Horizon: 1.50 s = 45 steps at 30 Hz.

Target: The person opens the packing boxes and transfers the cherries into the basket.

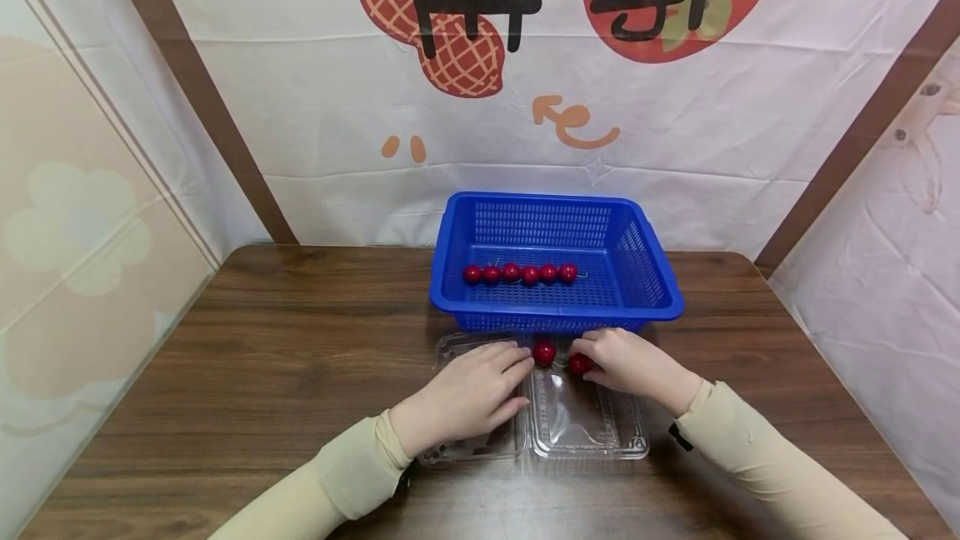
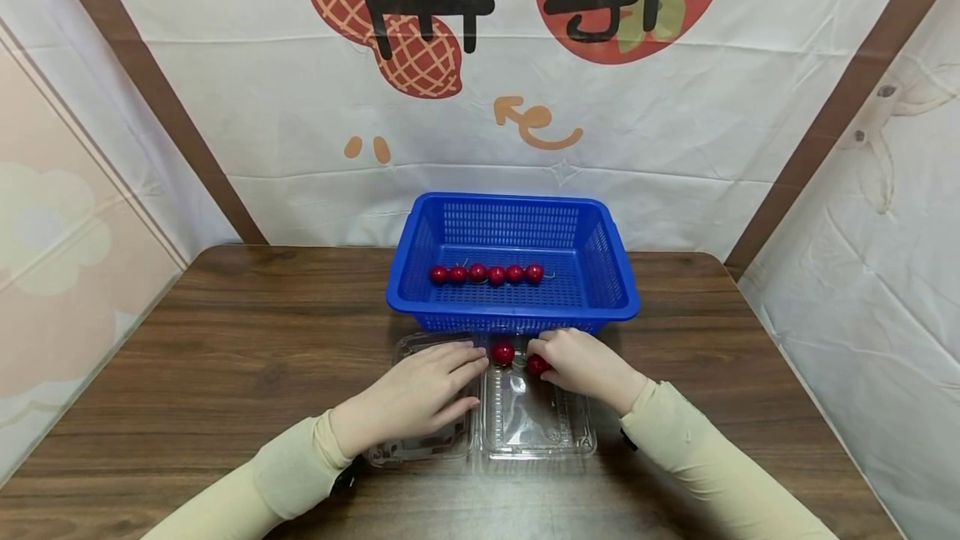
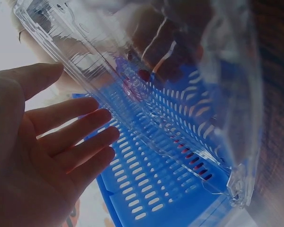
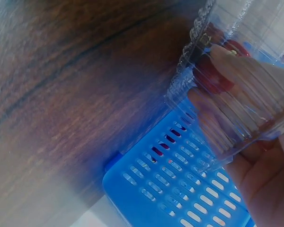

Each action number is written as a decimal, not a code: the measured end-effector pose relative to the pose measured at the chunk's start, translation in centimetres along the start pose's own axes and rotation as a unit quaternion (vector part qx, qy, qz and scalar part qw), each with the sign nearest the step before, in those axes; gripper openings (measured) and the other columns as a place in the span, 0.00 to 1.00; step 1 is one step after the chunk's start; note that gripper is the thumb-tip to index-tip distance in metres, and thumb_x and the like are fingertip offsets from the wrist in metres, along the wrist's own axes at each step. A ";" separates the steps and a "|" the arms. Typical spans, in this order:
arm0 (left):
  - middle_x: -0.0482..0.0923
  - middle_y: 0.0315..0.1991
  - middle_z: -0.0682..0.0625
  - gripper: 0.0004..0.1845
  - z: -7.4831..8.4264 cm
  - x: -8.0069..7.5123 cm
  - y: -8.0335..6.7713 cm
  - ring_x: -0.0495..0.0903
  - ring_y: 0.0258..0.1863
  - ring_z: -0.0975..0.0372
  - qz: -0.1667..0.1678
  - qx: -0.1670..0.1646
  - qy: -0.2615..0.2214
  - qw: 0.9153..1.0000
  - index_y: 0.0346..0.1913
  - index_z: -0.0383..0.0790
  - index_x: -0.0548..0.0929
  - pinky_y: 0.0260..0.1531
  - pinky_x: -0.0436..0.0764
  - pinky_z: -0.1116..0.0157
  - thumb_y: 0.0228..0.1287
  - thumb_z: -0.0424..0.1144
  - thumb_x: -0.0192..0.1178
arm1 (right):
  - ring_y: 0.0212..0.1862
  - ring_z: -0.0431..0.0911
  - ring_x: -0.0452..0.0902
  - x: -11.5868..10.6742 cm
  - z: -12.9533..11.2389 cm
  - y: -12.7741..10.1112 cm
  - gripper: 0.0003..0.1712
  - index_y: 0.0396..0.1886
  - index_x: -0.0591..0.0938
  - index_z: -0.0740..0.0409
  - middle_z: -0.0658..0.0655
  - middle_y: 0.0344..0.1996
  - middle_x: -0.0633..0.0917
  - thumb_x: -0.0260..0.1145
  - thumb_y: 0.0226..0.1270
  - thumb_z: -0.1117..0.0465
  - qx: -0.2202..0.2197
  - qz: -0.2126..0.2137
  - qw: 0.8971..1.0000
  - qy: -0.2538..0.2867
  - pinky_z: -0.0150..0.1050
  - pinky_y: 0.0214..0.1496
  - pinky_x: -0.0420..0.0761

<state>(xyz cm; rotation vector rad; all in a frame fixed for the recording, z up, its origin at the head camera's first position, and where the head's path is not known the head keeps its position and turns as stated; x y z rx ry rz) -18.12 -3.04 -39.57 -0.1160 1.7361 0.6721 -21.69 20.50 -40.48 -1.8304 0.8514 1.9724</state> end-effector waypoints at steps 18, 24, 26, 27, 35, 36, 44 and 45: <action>0.78 0.55 0.45 0.23 0.1 -0.1 0.1 0.75 0.59 0.54 -0.011 -0.001 0.002 1.000 0.55 0.36 0.79 0.65 0.69 0.62 0.64 0.49 0.57 | 0.29 0.39 0.79 -0.6 0.0 0.0 0.15 0.36 0.82 0.57 0.49 0.27 0.83 0.76 0.47 0.62 -0.003 0.006 1.000 0.008 0.34 0.32 0.81; 0.79 0.55 0.45 0.23 0.1 -0.2 0.1 0.75 0.59 0.54 -0.007 0.000 0.007 1.000 0.54 0.36 0.80 0.65 0.69 0.62 0.64 0.50 0.57 | 0.31 0.39 0.79 -1.4 -0.1 0.0 0.15 0.37 0.82 0.56 0.49 0.28 0.83 0.76 0.48 0.62 -0.003 0.015 1.000 0.010 0.34 0.33 0.81; 0.79 0.55 0.45 0.23 0.1 -0.2 0.1 0.75 0.58 0.54 -0.008 0.001 0.009 1.000 0.54 0.36 0.80 0.65 0.70 0.62 0.64 0.50 0.57 | 0.31 0.40 0.79 -1.7 -0.2 0.0 0.16 0.37 0.82 0.57 0.49 0.28 0.83 0.76 0.49 0.62 -0.004 0.019 1.000 0.008 0.34 0.33 0.82; 0.79 0.55 0.45 0.23 0.1 -0.2 0.1 0.75 0.58 0.54 -0.008 0.001 0.009 1.000 0.54 0.36 0.80 0.65 0.70 0.62 0.64 0.50 0.57 | 0.31 0.40 0.79 -1.9 -0.3 0.0 0.16 0.37 0.82 0.57 0.49 0.28 0.83 0.76 0.49 0.61 -0.003 0.020 1.000 0.007 0.34 0.34 0.82; 0.78 0.55 0.45 0.23 0.1 -0.2 0.2 0.75 0.59 0.54 -0.014 -0.001 0.005 1.000 0.55 0.36 0.79 0.65 0.69 0.62 0.64 0.50 0.57 | 0.32 0.39 0.80 -3.0 -0.9 0.0 0.17 0.39 0.82 0.58 0.50 0.29 0.84 0.76 0.48 0.61 -0.013 0.038 0.999 0.000 0.33 0.34 0.83; 0.78 0.55 0.45 0.23 0.1 -0.1 0.2 0.75 0.59 0.54 -0.014 0.000 0.005 1.000 0.55 0.36 0.79 0.65 0.69 0.62 0.64 0.50 0.56 | 0.32 0.39 0.80 -3.2 -0.9 0.0 0.17 0.39 0.82 0.58 0.49 0.29 0.84 0.77 0.48 0.61 -0.014 0.041 0.999 -0.002 0.33 0.34 0.83; 0.78 0.55 0.45 0.23 0.1 -0.1 0.2 0.75 0.59 0.54 -0.009 0.003 0.011 1.000 0.54 0.36 0.80 0.65 0.69 0.62 0.64 0.50 0.56 | 0.30 0.39 0.80 -4.9 -1.3 0.0 0.19 0.39 0.82 0.57 0.49 0.27 0.83 0.77 0.46 0.61 -0.036 0.082 0.996 -0.009 0.33 0.31 0.82; 0.78 0.55 0.45 0.23 0.1 -0.1 0.2 0.75 0.59 0.54 -0.009 0.004 0.011 1.000 0.54 0.36 0.80 0.65 0.69 0.62 0.64 0.50 0.56 | 0.30 0.40 0.80 -5.1 -1.3 0.1 0.19 0.39 0.82 0.58 0.49 0.28 0.83 0.77 0.46 0.61 -0.039 0.085 0.996 -0.008 0.33 0.32 0.82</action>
Point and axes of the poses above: each hand's wrist, its own y-axis towards the middle knuckle, its own x-axis out of the palm, z = x × y, the point moved 2 cm from there along y, towards the middle knuckle
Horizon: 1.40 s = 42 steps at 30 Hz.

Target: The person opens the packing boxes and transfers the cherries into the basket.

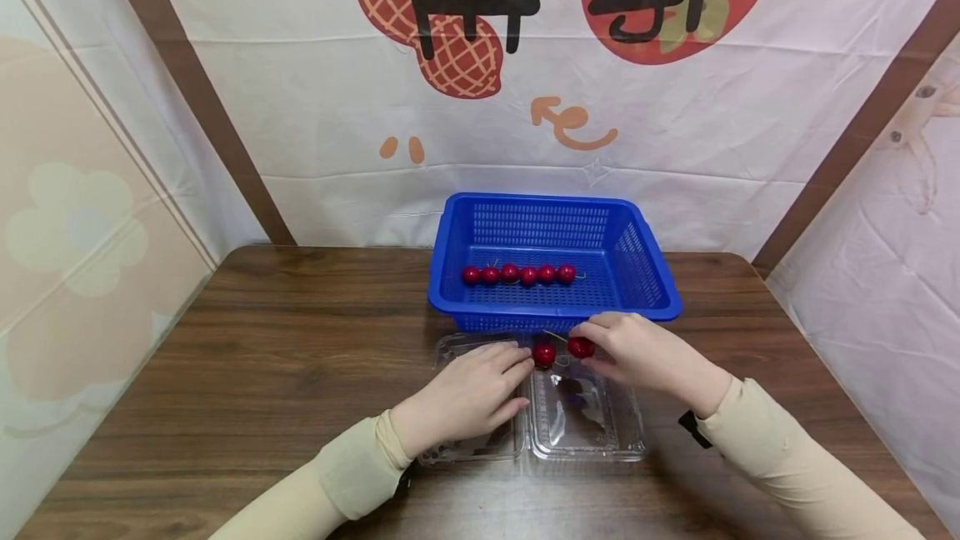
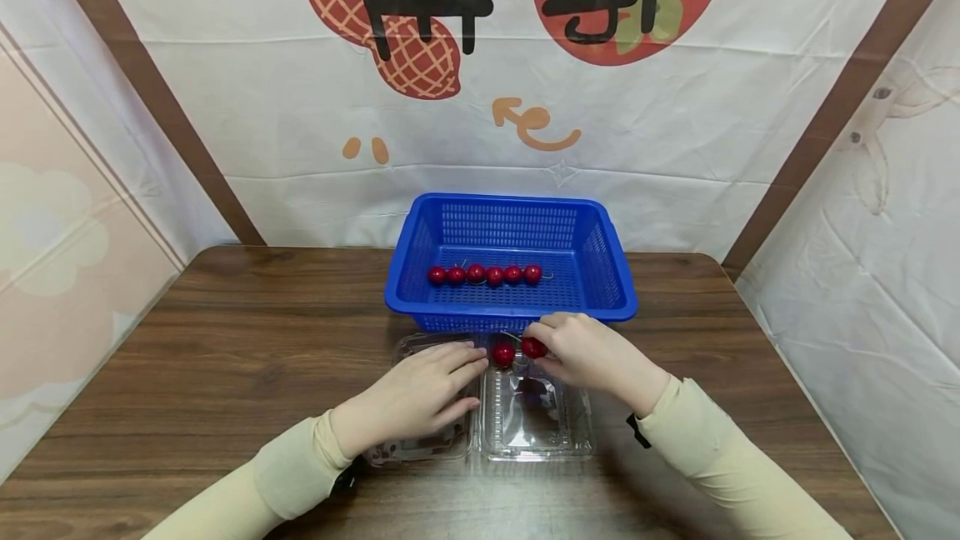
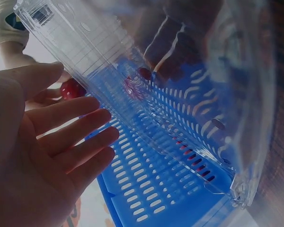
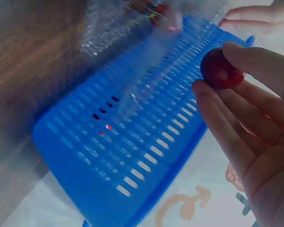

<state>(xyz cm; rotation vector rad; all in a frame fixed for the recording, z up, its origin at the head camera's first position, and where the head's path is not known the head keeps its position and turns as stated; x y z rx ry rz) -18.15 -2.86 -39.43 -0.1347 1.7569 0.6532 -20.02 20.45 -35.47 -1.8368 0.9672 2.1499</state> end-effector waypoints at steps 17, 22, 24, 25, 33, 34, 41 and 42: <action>0.79 0.55 0.45 0.23 0.0 -0.1 -0.1 0.75 0.58 0.54 0.007 0.002 0.002 1.000 0.54 0.36 0.80 0.64 0.70 0.62 0.64 0.49 0.57 | 0.33 0.43 0.82 -3.1 0.5 2.3 0.19 0.42 0.82 0.60 0.52 0.33 0.85 0.76 0.49 0.61 0.002 0.002 1.000 0.010 0.35 0.34 0.83; 0.79 0.55 0.45 0.23 0.0 -0.1 -0.1 0.76 0.58 0.54 0.009 0.002 0.000 1.000 0.54 0.36 0.80 0.64 0.70 0.62 0.64 0.49 0.57 | 0.34 0.43 0.83 -3.7 1.1 3.1 0.19 0.43 0.82 0.61 0.53 0.34 0.86 0.75 0.50 0.60 0.001 -0.003 1.000 0.009 0.35 0.35 0.84; 0.79 0.55 0.45 0.23 0.1 -0.1 -0.1 0.75 0.58 0.54 0.008 0.000 0.000 1.000 0.54 0.36 0.80 0.64 0.70 0.62 0.64 0.49 0.57 | 0.34 0.43 0.83 -3.9 1.5 3.4 0.19 0.43 0.82 0.61 0.53 0.34 0.86 0.75 0.50 0.60 0.003 -0.005 1.000 0.008 0.35 0.35 0.84; 0.79 0.55 0.45 0.23 0.1 -0.1 -0.1 0.75 0.58 0.54 0.007 -0.001 0.001 1.000 0.54 0.36 0.80 0.65 0.70 0.62 0.64 0.49 0.57 | 0.34 0.43 0.83 -4.0 1.7 3.5 0.20 0.43 0.82 0.61 0.53 0.34 0.86 0.75 0.50 0.60 0.003 -0.004 1.000 0.008 0.35 0.34 0.84; 0.78 0.55 0.45 0.23 0.0 0.1 -0.1 0.75 0.59 0.54 0.005 -0.003 0.002 1.000 0.54 0.36 0.80 0.65 0.69 0.62 0.64 0.50 0.56 | 0.34 0.43 0.83 -4.4 3.6 4.7 0.19 0.44 0.83 0.61 0.54 0.34 0.86 0.75 0.51 0.60 0.026 -0.017 1.000 0.006 0.36 0.34 0.83; 0.78 0.55 0.45 0.23 0.0 0.1 -0.1 0.75 0.59 0.54 0.006 -0.002 0.002 1.000 0.54 0.36 0.80 0.65 0.69 0.62 0.64 0.50 0.56 | 0.34 0.42 0.82 -4.4 3.9 4.8 0.19 0.44 0.83 0.60 0.53 0.34 0.86 0.75 0.51 0.60 0.030 -0.017 0.999 0.005 0.36 0.34 0.83; 0.78 0.55 0.45 0.23 0.0 0.1 0.0 0.75 0.59 0.55 0.005 0.000 0.004 1.000 0.54 0.36 0.80 0.66 0.68 0.63 0.65 0.50 0.56 | 0.33 0.42 0.82 -4.3 5.6 5.7 0.17 0.42 0.83 0.59 0.53 0.34 0.86 0.74 0.52 0.60 0.041 -0.028 0.999 -0.002 0.37 0.34 0.83; 0.78 0.55 0.45 0.23 0.0 0.1 0.0 0.75 0.59 0.54 0.004 -0.001 0.003 1.000 0.54 0.36 0.80 0.66 0.68 0.63 0.65 0.50 0.56 | 0.33 0.42 0.82 -4.4 5.9 5.8 0.17 0.42 0.83 0.60 0.54 0.34 0.86 0.74 0.52 0.61 0.042 -0.030 0.999 -0.001 0.37 0.34 0.83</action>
Point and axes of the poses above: each hand's wrist, its own y-axis towards the middle knuckle, its own x-axis out of the palm, z = x × y, the point moved 2 cm from there along y, towards the middle knuckle
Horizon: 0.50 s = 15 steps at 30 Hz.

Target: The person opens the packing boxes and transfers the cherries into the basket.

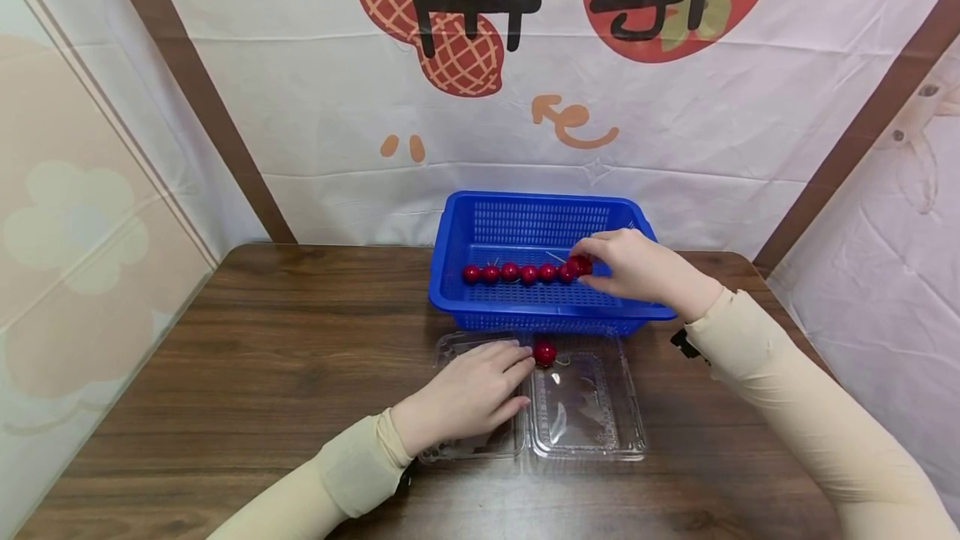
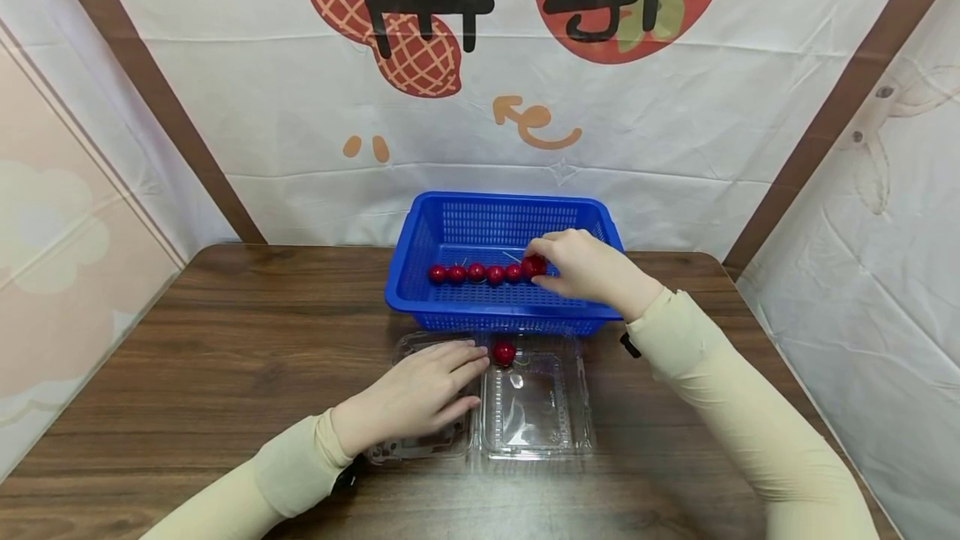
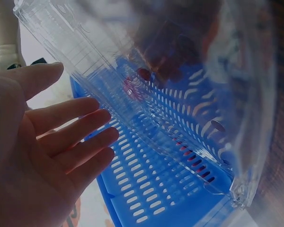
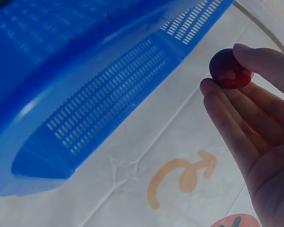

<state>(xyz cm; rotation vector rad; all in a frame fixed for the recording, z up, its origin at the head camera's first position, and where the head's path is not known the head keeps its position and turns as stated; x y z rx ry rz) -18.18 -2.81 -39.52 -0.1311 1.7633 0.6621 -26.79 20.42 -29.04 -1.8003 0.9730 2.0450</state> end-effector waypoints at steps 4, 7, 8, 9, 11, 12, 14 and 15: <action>0.78 0.55 0.45 0.23 0.0 0.0 0.0 0.75 0.59 0.54 -0.003 -0.002 -0.001 1.000 0.54 0.36 0.80 0.65 0.69 0.62 0.65 0.50 0.56 | 0.33 0.44 0.83 0.0 0.8 0.7 0.16 0.42 0.83 0.60 0.54 0.34 0.86 0.74 0.52 0.61 0.005 -0.009 1.000 -0.002 0.39 0.35 0.84; 0.78 0.55 0.45 0.23 0.0 -0.1 0.0 0.75 0.59 0.54 -0.002 0.001 0.000 1.000 0.54 0.36 0.80 0.65 0.69 0.62 0.64 0.50 0.56 | 0.34 0.46 0.83 0.1 1.3 1.2 0.16 0.41 0.83 0.60 0.55 0.34 0.87 0.74 0.53 0.61 0.011 -0.017 1.000 -0.004 0.40 0.36 0.84; 0.78 0.55 0.45 0.23 0.0 -0.1 0.0 0.75 0.59 0.54 -0.001 0.001 0.001 1.000 0.54 0.36 0.80 0.65 0.70 0.62 0.64 0.50 0.56 | 0.34 0.46 0.83 0.1 1.5 1.4 0.16 0.41 0.83 0.60 0.56 0.34 0.87 0.73 0.53 0.61 0.013 -0.020 1.000 -0.005 0.41 0.36 0.84; 0.78 0.55 0.45 0.23 0.0 -0.1 0.0 0.75 0.59 0.54 -0.001 0.002 0.000 1.000 0.54 0.36 0.80 0.65 0.70 0.62 0.64 0.50 0.56 | 0.34 0.46 0.83 0.1 1.6 1.5 0.16 0.41 0.83 0.60 0.56 0.34 0.87 0.74 0.52 0.61 0.016 -0.023 1.000 -0.004 0.41 0.36 0.84; 0.78 0.55 0.45 0.23 0.0 -0.1 0.0 0.75 0.58 0.54 0.000 0.001 0.000 1.000 0.54 0.36 0.80 0.64 0.70 0.62 0.64 0.50 0.57 | 0.34 0.46 0.83 0.2 1.9 1.9 0.15 0.40 0.83 0.60 0.56 0.34 0.87 0.73 0.53 0.60 0.024 -0.031 0.999 -0.004 0.41 0.36 0.84; 0.78 0.55 0.45 0.23 0.0 -0.1 0.0 0.75 0.58 0.54 -0.001 0.001 0.000 1.000 0.54 0.36 0.80 0.65 0.70 0.62 0.64 0.50 0.57 | 0.34 0.46 0.83 0.2 2.0 2.1 0.15 0.40 0.83 0.60 0.56 0.34 0.87 0.73 0.53 0.60 0.028 -0.035 0.999 -0.002 0.40 0.36 0.84; 0.78 0.55 0.45 0.23 0.0 -0.1 0.0 0.75 0.59 0.54 -0.003 -0.001 -0.001 1.000 0.54 0.36 0.80 0.65 0.70 0.62 0.64 0.50 0.56 | 0.33 0.45 0.82 0.2 2.3 2.4 0.14 0.40 0.84 0.60 0.55 0.34 0.86 0.73 0.54 0.60 0.035 -0.045 0.998 -0.001 0.40 0.36 0.84; 0.78 0.55 0.45 0.23 0.0 -0.1 0.0 0.75 0.59 0.54 -0.005 -0.002 -0.001 1.000 0.55 0.36 0.80 0.65 0.70 0.62 0.64 0.50 0.56 | 0.33 0.45 0.81 0.3 2.5 2.6 0.14 0.40 0.84 0.60 0.55 0.33 0.86 0.73 0.54 0.60 0.039 -0.050 0.998 0.001 0.40 0.36 0.84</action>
Point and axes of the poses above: each hand's wrist, its own y-axis towards the middle knuckle, its own x-axis out of the palm, z = x × y, the point moved 2 cm from there along y, towards the middle knuckle
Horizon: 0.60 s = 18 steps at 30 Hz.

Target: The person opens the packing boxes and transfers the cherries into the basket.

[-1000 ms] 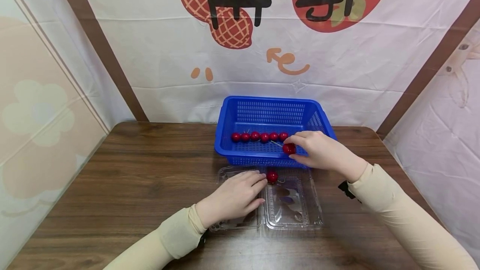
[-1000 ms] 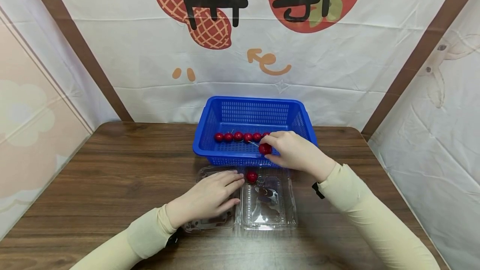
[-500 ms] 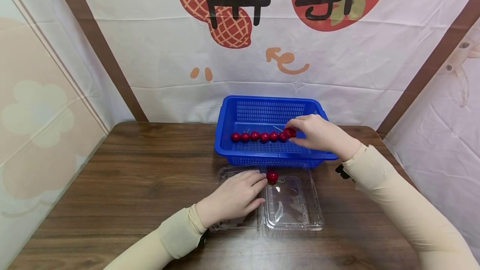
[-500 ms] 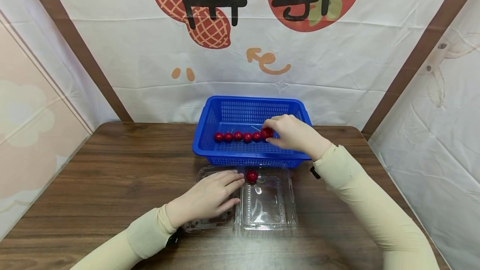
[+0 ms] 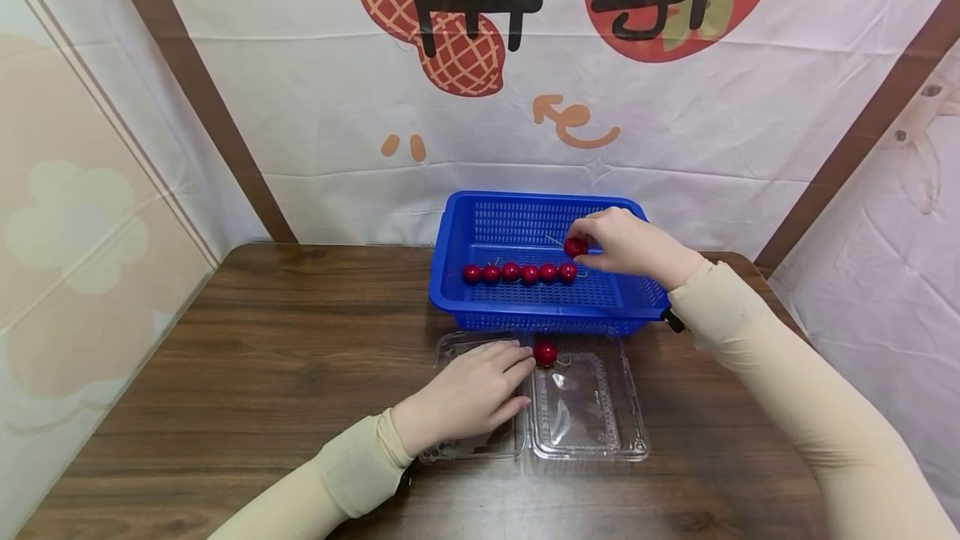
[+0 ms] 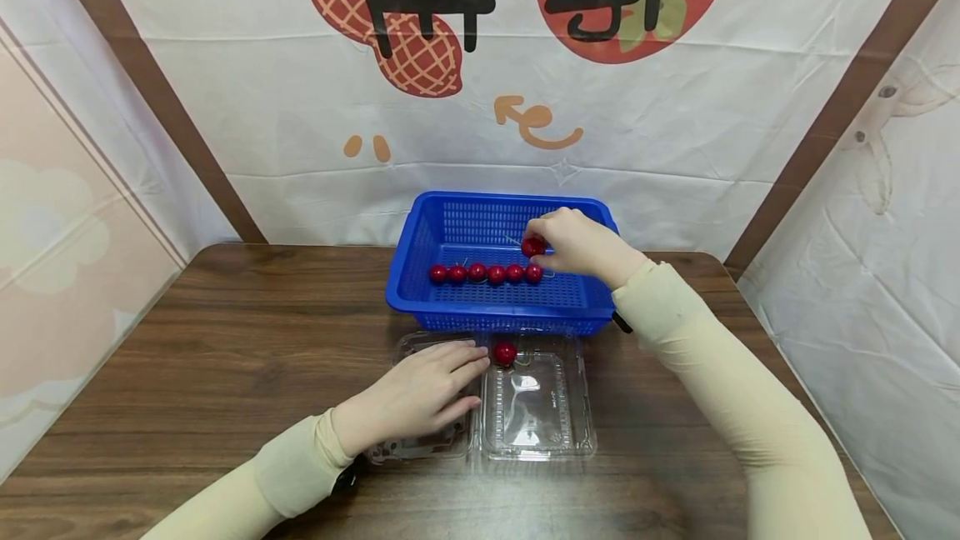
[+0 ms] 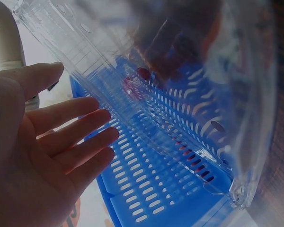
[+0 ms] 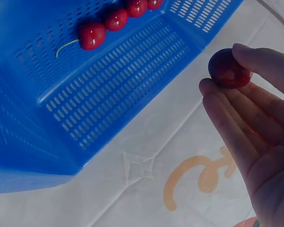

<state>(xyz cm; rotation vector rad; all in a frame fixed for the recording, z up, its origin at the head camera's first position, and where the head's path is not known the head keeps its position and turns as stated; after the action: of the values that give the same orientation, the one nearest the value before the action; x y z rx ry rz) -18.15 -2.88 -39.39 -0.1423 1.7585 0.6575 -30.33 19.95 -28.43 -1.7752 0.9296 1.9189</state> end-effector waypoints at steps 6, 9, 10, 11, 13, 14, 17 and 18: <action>0.78 0.56 0.45 0.23 0.0 0.0 -0.1 0.75 0.59 0.54 -0.007 -0.003 -0.002 1.000 0.55 0.37 0.79 0.64 0.70 0.62 0.65 0.50 0.55 | 0.31 0.47 0.81 0.4 1.1 1.1 0.13 0.39 0.84 0.60 0.55 0.30 0.85 0.72 0.54 0.61 0.023 -0.021 0.999 0.006 0.41 0.35 0.82; 0.78 0.56 0.45 0.23 0.0 -0.1 -0.1 0.75 0.59 0.54 -0.006 -0.002 -0.003 1.000 0.55 0.37 0.79 0.64 0.70 0.62 0.65 0.50 0.55 | 0.32 0.49 0.82 0.6 1.6 1.6 0.13 0.39 0.83 0.61 0.57 0.30 0.86 0.71 0.55 0.61 0.035 -0.033 0.999 0.018 0.42 0.36 0.83; 0.78 0.56 0.45 0.23 0.0 0.0 -0.1 0.75 0.59 0.54 -0.005 -0.002 -0.001 1.000 0.55 0.37 0.79 0.64 0.70 0.61 0.65 0.50 0.55 | 0.33 0.49 0.82 0.7 1.8 1.8 0.13 0.39 0.83 0.61 0.57 0.31 0.86 0.72 0.55 0.62 0.042 -0.038 0.998 0.023 0.43 0.37 0.83; 0.78 0.56 0.45 0.23 0.0 0.0 -0.1 0.75 0.59 0.54 -0.005 -0.002 -0.001 1.000 0.55 0.37 0.79 0.64 0.70 0.61 0.65 0.50 0.56 | 0.33 0.49 0.82 0.8 2.0 2.0 0.12 0.39 0.83 0.61 0.57 0.31 0.86 0.72 0.55 0.62 0.048 -0.042 0.998 0.028 0.43 0.38 0.84; 0.78 0.55 0.45 0.23 0.0 -0.1 -0.1 0.75 0.59 0.54 -0.003 -0.002 0.000 1.000 0.55 0.37 0.79 0.64 0.71 0.61 0.65 0.50 0.56 | 0.35 0.48 0.83 1.1 2.4 2.3 0.12 0.39 0.83 0.61 0.57 0.32 0.86 0.72 0.55 0.61 0.061 -0.051 0.996 0.035 0.43 0.40 0.84; 0.79 0.55 0.45 0.23 0.0 -0.1 -0.1 0.75 0.58 0.54 -0.001 -0.001 0.000 1.000 0.55 0.37 0.80 0.64 0.71 0.61 0.65 0.50 0.56 | 0.35 0.48 0.83 1.3 2.7 2.5 0.12 0.39 0.83 0.60 0.57 0.33 0.86 0.72 0.55 0.61 0.067 -0.055 0.996 0.037 0.43 0.40 0.84; 0.79 0.55 0.45 0.23 0.0 -0.1 -0.1 0.76 0.58 0.54 0.001 -0.001 0.001 1.000 0.54 0.37 0.80 0.64 0.71 0.61 0.64 0.50 0.56 | 0.36 0.47 0.83 1.9 3.6 2.9 0.12 0.38 0.83 0.60 0.57 0.34 0.87 0.72 0.54 0.61 0.084 -0.061 0.994 0.043 0.43 0.42 0.84; 0.79 0.55 0.45 0.23 0.0 -0.1 -0.1 0.76 0.58 0.54 0.002 -0.001 0.000 1.000 0.55 0.37 0.80 0.64 0.71 0.61 0.64 0.50 0.57 | 0.36 0.47 0.83 2.0 3.8 3.0 0.12 0.37 0.83 0.60 0.57 0.34 0.87 0.72 0.54 0.61 0.089 -0.062 0.993 0.045 0.43 0.42 0.84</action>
<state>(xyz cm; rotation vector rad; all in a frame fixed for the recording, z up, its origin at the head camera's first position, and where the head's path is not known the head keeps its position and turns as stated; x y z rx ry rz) -18.09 -3.03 -39.30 -0.1409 1.7591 0.6612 -35.37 20.06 -29.77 -1.7830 0.9646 1.6379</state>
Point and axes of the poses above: each hand's wrist, its own y-axis towards the middle knuckle, its own x-axis out of the palm, z = x × y, the point moved 2 cm from there along y, towards the middle knuckle
